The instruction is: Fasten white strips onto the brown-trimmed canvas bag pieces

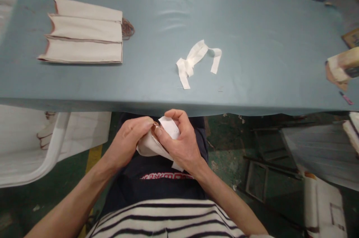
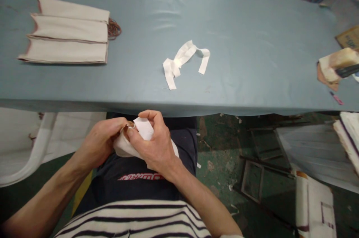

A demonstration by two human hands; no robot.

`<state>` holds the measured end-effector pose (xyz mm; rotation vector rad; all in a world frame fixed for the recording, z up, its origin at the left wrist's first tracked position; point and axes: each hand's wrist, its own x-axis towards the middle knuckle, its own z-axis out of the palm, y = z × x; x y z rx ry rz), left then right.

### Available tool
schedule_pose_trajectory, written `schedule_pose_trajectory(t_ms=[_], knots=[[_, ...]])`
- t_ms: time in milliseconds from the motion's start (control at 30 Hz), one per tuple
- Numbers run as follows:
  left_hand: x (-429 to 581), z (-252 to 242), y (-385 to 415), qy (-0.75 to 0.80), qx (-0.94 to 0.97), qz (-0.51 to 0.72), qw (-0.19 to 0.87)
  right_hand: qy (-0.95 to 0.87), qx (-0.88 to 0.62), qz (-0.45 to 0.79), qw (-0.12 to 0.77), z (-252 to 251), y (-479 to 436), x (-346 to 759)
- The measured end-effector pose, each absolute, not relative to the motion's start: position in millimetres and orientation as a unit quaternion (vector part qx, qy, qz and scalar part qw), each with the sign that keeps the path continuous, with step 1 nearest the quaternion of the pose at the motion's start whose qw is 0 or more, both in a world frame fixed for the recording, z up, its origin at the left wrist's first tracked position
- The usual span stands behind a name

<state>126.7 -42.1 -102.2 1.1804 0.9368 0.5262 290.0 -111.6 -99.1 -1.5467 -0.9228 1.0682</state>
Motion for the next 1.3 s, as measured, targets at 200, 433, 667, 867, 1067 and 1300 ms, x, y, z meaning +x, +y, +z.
schedule_pose_trajectory(t_ms=[200, 433, 667, 867, 1067, 1300], knots=[[125.2, -93.9, -35.6, 0.419, 0.595, 0.212, 0.652, -0.407, -0.587, 0.476, 0.513, -102.4, -111.6, 303.6], [131.7, -81.2, -31.5, 0.392, 0.653, 0.197, 0.618, -0.485, -0.552, 0.446, 0.510, -98.3, -112.6, 325.8], [134.3, -76.7, -31.2, 0.422, 0.631, 0.181, 0.626, -0.543, -0.538, 0.449, 0.463, -82.7, -105.1, 333.6], [136.2, -79.8, -33.7, 0.437, 0.598, 0.205, 0.640, -0.573, -0.552, 0.417, 0.439, -62.1, -100.9, 334.5], [140.0, -82.7, -34.4, 0.425, 0.578, 0.220, 0.661, -0.598, -0.601, 0.364, 0.386, -63.7, -99.4, 336.0], [140.9, -85.9, -36.8, 0.419, 0.569, 0.236, 0.667, -0.605, -0.611, 0.295, 0.418, -69.7, -103.8, 328.1]])
